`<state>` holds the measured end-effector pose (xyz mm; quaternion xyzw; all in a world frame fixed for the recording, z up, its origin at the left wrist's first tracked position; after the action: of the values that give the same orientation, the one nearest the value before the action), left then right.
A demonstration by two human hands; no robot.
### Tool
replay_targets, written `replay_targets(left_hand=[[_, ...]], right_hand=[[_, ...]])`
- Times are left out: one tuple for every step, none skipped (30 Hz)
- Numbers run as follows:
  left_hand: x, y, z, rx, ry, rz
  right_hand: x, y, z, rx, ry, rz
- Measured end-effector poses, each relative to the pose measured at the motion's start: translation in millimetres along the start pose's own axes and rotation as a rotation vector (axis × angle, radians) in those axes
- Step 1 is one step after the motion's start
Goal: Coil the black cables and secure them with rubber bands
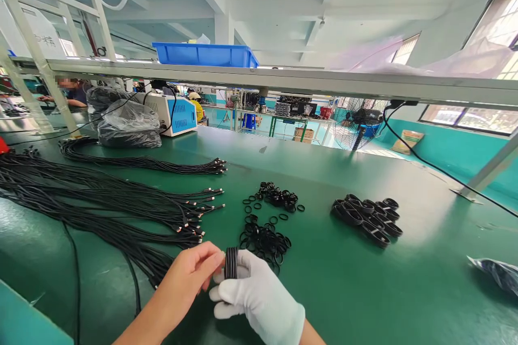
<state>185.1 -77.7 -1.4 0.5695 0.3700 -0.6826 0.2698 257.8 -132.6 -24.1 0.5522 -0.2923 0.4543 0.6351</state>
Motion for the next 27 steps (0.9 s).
replay_targets(left_hand=[[-5.0,-5.1,1.2,-0.068,0.074,-0.094],[-10.1,-7.4,3.3,-0.115,0.152,-0.167],[-14.0,-6.8,5.7,-0.136,0.222,-0.220],[-16.2,-4.5,7.9,-0.140,0.276,-0.257],[-16.9,-2.2,9.9,-0.147,0.314,-0.292],[-16.8,-1.0,11.7,-0.168,0.340,-0.323],[-16.5,-0.9,13.2,-0.200,0.358,-0.345],[-16.0,-1.4,14.3,-0.233,0.369,-0.355],[-15.5,-2.0,14.6,-0.258,0.374,-0.352],[-14.7,-2.4,14.0,-0.272,0.372,-0.340],[-13.7,-2.9,12.5,-0.278,0.363,-0.317],[-12.5,-3.7,10.4,-0.280,0.347,-0.284],[-11.1,-4.6,7.8,-0.279,0.328,-0.243],[-10.1,-5.3,5.2,-0.274,0.313,-0.205],[-9.8,-5.9,2.9,-0.270,0.305,-0.176],[-10.2,-6.2,1.1,-0.265,0.306,-0.163],[-11.5,-6.3,0.0,-0.262,0.317,-0.169],[-13.5,-6.1,-0.3,-0.260,0.336,-0.191],[-15.9,-5.5,0.0,-0.255,0.362,-0.218],[-18.0,-4.5,0.7,-0.245,0.389,-0.243],[-19.7,-3.4,1.7,-0.233,0.415,-0.266],[-21.2,-2.6,3.0,-0.226,0.443,-0.285],[-22.7,-2.3,4.5,-0.225,0.473,-0.299],[-23.8,-2.6,5.8,-0.232,0.498,-0.309],[-25.0,-3.6,6.9,-0.246,0.521,-0.315],[-25.9,-4.6,7.6,-0.258,0.538,-0.320],[-26.4,-5.1,7.6,-0.261,0.546,-0.322]], right_hand=[[-2.2,-1.2,-0.8,-0.002,0.008,0.016],[-3.9,-2.5,-2.0,-0.002,0.005,0.045],[-5.4,-3.8,-3.5,-0.001,-0.005,0.083],[-6.8,-4.9,-4.9,0.000,-0.015,0.115],[-8.2,-5.8,-6.1,0.000,-0.023,0.133],[-9.7,-6.1,-6.9,0.004,-0.024,0.135],[-11.2,-5.7,-7.1,0.011,-0.017,0.126],[-12.3,-4.6,-6.9,0.020,-0.010,0.113],[-12.5,-2.9,-6.2,0.031,-0.007,0.104],[-11.6,-1.3,-5.4,0.038,-0.012,0.098],[-10.3,0.0,-4.6,0.037,-0.017,0.096],[-9.1,0.6,-3.9,0.028,-0.018,0.093],[-8.1,0.6,-3.5,0.014,-0.016,0.089],[-7.5,0.1,-3.4,-0.002,-0.009,0.088],[-7.1,-0.4,-3.5,-0.015,-0.003,0.087],[-6.7,-1.1,-3.8,-0.024,-0.001,0.087],[-6.0,-1.6,-4.2,-0.027,-0.003,0.086],[-5.3,-1.6,-4.5,-0.025,-0.007,0.084],[-4.7,-1.5,-4.7,-0.022,-0.010,0.083],[-4.0,-1.1,-4.7,-0.019,-0.012,0.081],[-3.2,-0.8,-4.4,-0.022,-0.013,0.083],[-2.4,-0.2,-3.9,-0.026,-0.011,0.091],[-1.5,0.7,-3.3,-0.029,-0.009,0.100],[-0.6,1.8,-2.7,-0.032,-0.008,0.109],[0.1,2.8,-2.2,-0.034,-0.006,0.117],[0.7,3.6,-1.9,-0.034,-0.005,0.125],[1.0,4.0,-1.9,-0.035,-0.005,0.129]])
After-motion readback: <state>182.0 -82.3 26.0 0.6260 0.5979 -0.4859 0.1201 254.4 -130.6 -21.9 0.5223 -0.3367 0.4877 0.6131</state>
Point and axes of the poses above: each hand's wrist, its own z-axis away from the middle knuckle, its own y-axis out of the palm, x = y × z, the point moved 8 cm from there along -z, towards the middle knuckle, and after that the axes turned 6 degrees about z, right-handed, at the moved point
